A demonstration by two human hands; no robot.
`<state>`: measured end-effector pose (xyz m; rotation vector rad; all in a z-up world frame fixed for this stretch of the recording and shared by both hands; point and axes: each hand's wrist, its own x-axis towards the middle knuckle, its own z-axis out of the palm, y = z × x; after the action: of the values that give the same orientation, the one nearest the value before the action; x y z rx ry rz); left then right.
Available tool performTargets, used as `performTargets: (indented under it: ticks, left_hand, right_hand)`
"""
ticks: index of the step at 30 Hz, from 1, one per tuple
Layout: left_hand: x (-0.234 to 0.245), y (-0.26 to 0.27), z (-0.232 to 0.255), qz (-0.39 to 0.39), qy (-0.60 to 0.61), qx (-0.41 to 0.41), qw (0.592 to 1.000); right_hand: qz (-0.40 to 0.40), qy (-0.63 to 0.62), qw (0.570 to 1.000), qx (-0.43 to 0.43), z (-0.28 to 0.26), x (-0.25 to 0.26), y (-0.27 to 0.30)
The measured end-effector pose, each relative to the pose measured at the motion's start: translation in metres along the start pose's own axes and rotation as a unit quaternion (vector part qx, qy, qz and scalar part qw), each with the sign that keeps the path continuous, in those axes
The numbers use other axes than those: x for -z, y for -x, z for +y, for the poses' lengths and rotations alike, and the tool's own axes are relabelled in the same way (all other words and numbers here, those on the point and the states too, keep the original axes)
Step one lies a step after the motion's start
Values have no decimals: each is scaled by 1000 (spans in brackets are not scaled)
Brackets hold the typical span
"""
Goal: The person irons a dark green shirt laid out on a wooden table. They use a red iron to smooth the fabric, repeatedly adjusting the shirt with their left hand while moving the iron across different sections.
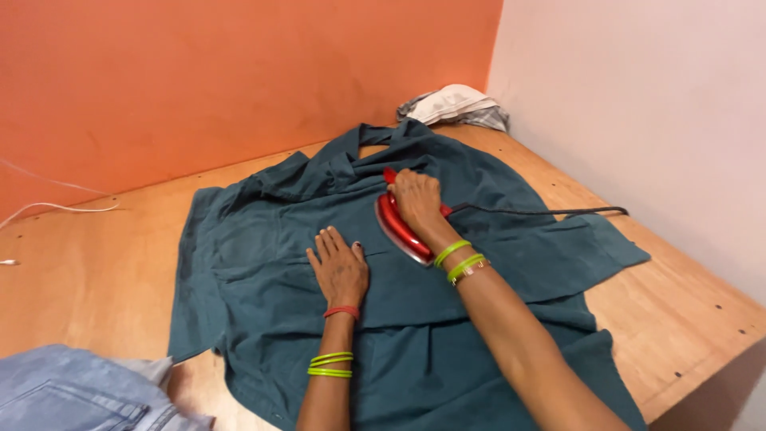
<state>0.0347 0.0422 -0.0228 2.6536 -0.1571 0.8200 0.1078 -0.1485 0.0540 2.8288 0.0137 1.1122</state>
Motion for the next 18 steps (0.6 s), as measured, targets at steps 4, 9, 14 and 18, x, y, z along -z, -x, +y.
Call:
performTargets:
  ticks: [4, 9, 14, 18]
  left_hand:
    - [3, -1, -3, -12, -11, 3, 1000]
    - [-1, 0, -1, -13, -18, 5, 1000]
    - [9, 19, 5, -22, -16, 12, 1000]
    - [19, 47, 17, -11, -27, 26, 999]
  right_hand:
    - [-18, 70, 996, -50, -4, -32, -18]
    - [-1, 20, 1000, 17, 7, -23, 1]
    - [-15, -20, 998, 57, 30, 33, 30]
    - [-22, -4, 999, 45, 53, 61, 52]
